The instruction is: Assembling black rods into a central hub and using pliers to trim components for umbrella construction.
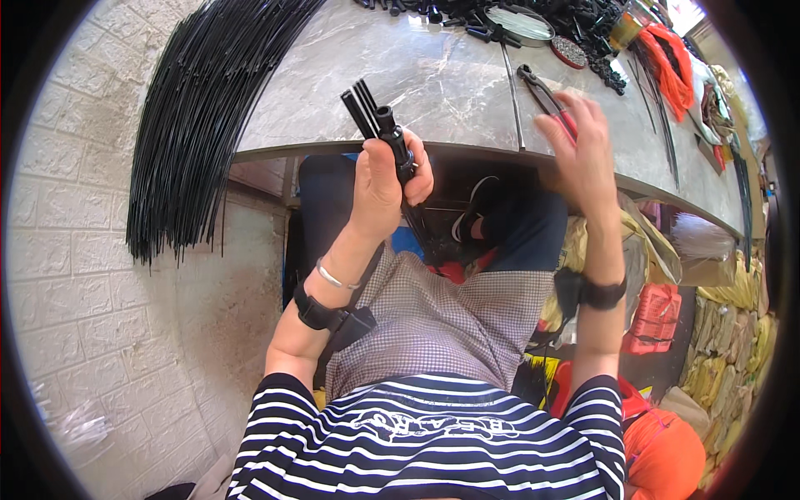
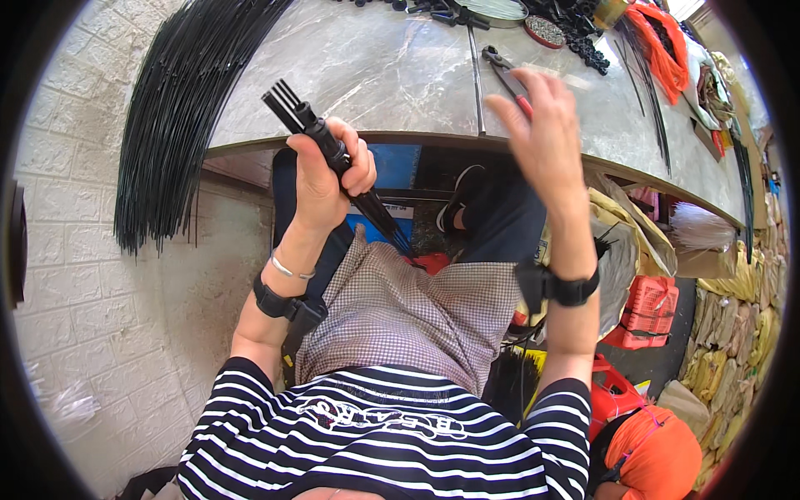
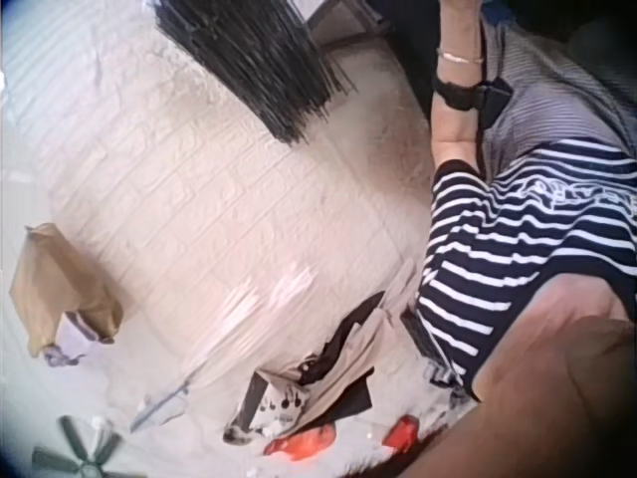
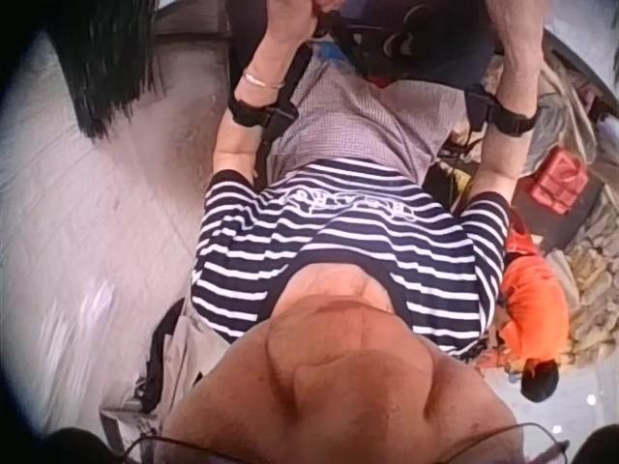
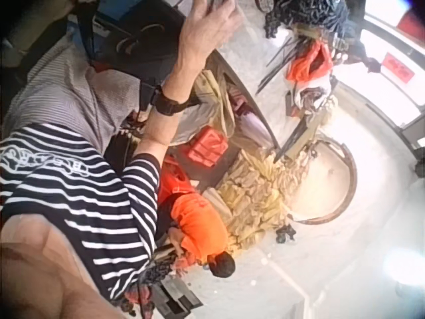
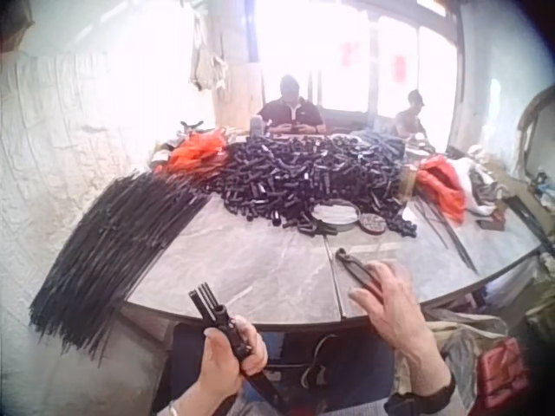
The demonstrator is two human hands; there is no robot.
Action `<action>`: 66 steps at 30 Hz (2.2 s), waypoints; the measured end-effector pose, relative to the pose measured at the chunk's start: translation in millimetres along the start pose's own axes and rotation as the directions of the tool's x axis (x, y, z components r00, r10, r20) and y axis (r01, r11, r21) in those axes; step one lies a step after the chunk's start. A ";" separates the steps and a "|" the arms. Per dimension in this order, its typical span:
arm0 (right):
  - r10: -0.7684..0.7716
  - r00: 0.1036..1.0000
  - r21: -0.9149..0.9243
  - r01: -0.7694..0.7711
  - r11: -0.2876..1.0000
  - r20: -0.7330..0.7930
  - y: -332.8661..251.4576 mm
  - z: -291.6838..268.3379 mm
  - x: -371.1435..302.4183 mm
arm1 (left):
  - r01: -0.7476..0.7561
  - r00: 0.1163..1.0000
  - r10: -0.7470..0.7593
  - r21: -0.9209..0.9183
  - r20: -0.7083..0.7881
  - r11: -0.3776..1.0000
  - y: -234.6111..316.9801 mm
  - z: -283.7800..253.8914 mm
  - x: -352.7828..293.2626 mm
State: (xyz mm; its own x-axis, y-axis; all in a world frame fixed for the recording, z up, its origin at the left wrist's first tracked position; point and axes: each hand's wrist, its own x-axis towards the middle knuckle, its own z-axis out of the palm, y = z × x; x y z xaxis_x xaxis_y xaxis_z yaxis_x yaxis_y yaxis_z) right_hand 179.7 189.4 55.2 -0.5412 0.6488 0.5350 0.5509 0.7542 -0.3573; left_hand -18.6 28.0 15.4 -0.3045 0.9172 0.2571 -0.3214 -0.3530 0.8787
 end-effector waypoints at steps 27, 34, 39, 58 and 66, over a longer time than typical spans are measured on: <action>-0.183 0.400 0.417 -0.906 0.066 0.898 -71.9 -57.0 -55.4 | 0.109 0.987 -0.084 0.191 -0.135 0.976 0.7 12.4 10.4; -0.203 0.376 0.400 -0.912 0.093 0.904 -74.8 -61.5 -56.1 | 0.120 0.992 -0.113 0.158 -0.052 0.980 0.9 10.2 7.5; -0.175 0.344 0.370 -0.917 0.150 0.923 -82.4 -64.9 -55.8 | 0.112 0.993 -0.106 0.153 -0.048 0.982 -0.9 10.3 6.0; -0.178 0.389 0.415 -0.899 0.143 0.904 -72.0 -68.9 -60.4 | 0.099 0.995 -0.096 0.175 -0.027 0.980 -0.7 7.8 4.5; -0.112 0.349 0.367 -0.897 0.248 0.930 -84.9 -74.0 -56.5 | 0.092 0.996 -0.090 0.182 -0.022 0.979 1.6 11.8 1.9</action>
State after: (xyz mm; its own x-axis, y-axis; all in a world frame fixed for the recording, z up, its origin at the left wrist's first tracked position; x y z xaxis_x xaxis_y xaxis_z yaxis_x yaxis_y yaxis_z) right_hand 210.5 81.2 112.0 -0.8419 0.2361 -0.4853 0.3892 -0.3573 -0.8490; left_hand -9.1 31.4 22.0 -0.2939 0.9409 0.1684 -0.1793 -0.2273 0.9572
